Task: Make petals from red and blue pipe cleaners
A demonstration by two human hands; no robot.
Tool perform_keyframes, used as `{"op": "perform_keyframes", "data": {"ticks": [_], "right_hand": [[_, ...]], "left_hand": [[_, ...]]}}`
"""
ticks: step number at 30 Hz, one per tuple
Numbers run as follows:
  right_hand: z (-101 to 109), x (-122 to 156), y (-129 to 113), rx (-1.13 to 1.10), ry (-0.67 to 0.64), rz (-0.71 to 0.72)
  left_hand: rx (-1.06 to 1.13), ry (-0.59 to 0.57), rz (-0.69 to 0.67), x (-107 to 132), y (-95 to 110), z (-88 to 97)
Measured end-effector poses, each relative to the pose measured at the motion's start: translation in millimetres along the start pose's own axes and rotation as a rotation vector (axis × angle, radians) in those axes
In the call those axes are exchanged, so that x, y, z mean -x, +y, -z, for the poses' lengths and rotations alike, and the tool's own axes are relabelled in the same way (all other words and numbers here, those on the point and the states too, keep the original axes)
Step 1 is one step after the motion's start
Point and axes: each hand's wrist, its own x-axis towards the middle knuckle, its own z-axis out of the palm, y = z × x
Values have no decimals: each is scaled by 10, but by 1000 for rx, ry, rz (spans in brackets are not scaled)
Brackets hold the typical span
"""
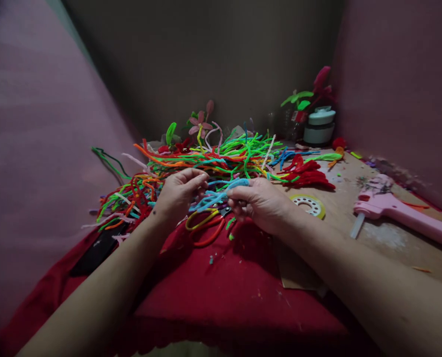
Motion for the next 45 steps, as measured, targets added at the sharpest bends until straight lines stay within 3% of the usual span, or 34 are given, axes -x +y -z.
{"op": "perform_keyframes", "data": {"ticks": [3, 6, 8, 11, 15, 18, 20, 23, 25, 27, 30, 33, 36, 38, 42, 45], "right_hand": [[-3, 12, 23, 71, -66, 38], [-8, 37, 21, 206, -113, 131], [-19, 60, 7, 280, -132, 184], [-46, 88, -17, 327, -126, 219], [-56, 81, -23, 382, -18, 267], [-40, 56, -9, 377, 11, 268], [-32, 45, 0, 356, 27, 253], [-30, 37, 14, 339, 109, 252], [-32, 30, 27, 324, 150, 256], [-35, 17, 43, 292, 163, 250], [-44, -5, 61, 181, 173, 211], [-59, -23, 66, 94, 183, 190], [-76, -24, 65, 74, 119, 196], [-85, -9, 62, 106, -4, 165], [-96, 62, 46, 340, -324, 55], [-83, 107, 39, 463, -552, -41]], "left_hand": [[278, -317, 332, -9, 7, 34], [355, -583, 484, 59, 31, 12], [400, -704, 538, 106, 45, -10], [459, -770, 588, 144, 55, -32], [471, -731, 568, 168, 87, -59], [217, -616, 433, 191, 128, -98], [-149, -493, 188, 205, 132, -125], [-818, -292, -334, 223, 85, -148], [-1177, -203, -612, 235, 47, -153], [-1367, -130, -783, 249, 26, -154], [-1428, -50, -949, 267, 12, -150], [-1346, -11, -957, 267, -11, -133], [-1086, 39, -766, 210, 12, -108], [-884, 50, -595, 121, 92, -116], [-613, -105, -357, -145, 311, -331], [-559, -271, -320, -323, 356, -677]]}}
